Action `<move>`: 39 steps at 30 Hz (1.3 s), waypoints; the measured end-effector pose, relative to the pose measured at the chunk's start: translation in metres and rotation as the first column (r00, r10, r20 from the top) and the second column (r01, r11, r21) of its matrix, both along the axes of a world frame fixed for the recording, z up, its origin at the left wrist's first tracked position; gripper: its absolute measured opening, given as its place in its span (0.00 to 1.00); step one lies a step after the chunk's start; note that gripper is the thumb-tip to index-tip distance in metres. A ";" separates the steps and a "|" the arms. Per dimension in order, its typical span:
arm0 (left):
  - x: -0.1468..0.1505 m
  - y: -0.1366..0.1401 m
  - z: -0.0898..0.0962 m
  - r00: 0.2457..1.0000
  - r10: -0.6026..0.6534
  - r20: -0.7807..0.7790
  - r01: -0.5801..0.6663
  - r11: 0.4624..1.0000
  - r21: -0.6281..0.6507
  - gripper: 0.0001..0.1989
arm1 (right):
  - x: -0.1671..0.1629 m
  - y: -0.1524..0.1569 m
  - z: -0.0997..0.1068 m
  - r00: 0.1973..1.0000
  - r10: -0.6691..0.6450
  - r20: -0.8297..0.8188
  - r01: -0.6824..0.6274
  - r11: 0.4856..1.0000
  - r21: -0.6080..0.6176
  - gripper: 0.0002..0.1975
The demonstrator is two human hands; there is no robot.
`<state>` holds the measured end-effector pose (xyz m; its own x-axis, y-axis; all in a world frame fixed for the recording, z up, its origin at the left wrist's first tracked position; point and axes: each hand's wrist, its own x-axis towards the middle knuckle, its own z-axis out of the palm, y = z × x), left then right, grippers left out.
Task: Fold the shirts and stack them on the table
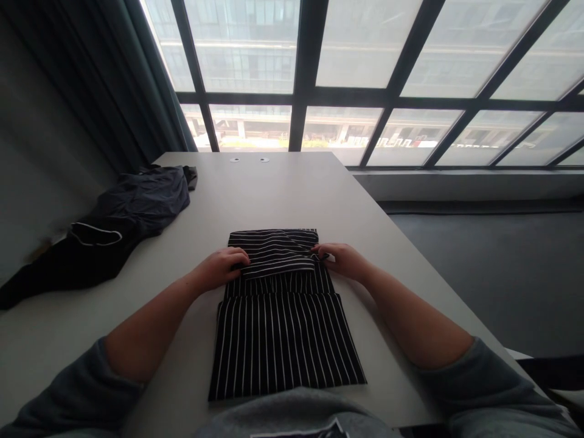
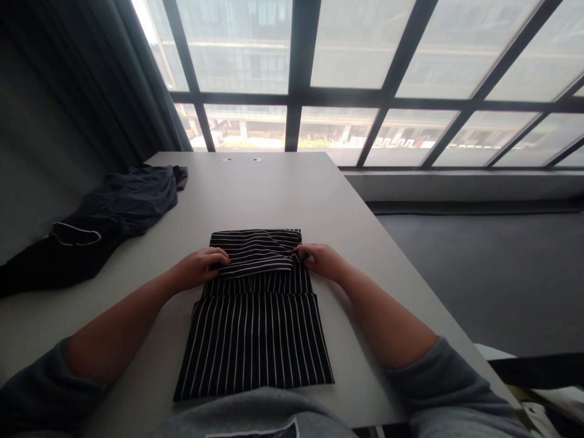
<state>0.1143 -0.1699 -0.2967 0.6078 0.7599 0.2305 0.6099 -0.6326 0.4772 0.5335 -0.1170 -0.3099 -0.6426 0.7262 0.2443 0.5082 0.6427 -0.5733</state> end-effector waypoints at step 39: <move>-0.003 0.087 -0.029 0.641 0.768 0.023 -0.750 0.632 -0.197 0.16 | -0.050 0.087 -0.008 0.780 -0.600 0.179 0.612 0.791 -0.009 0.13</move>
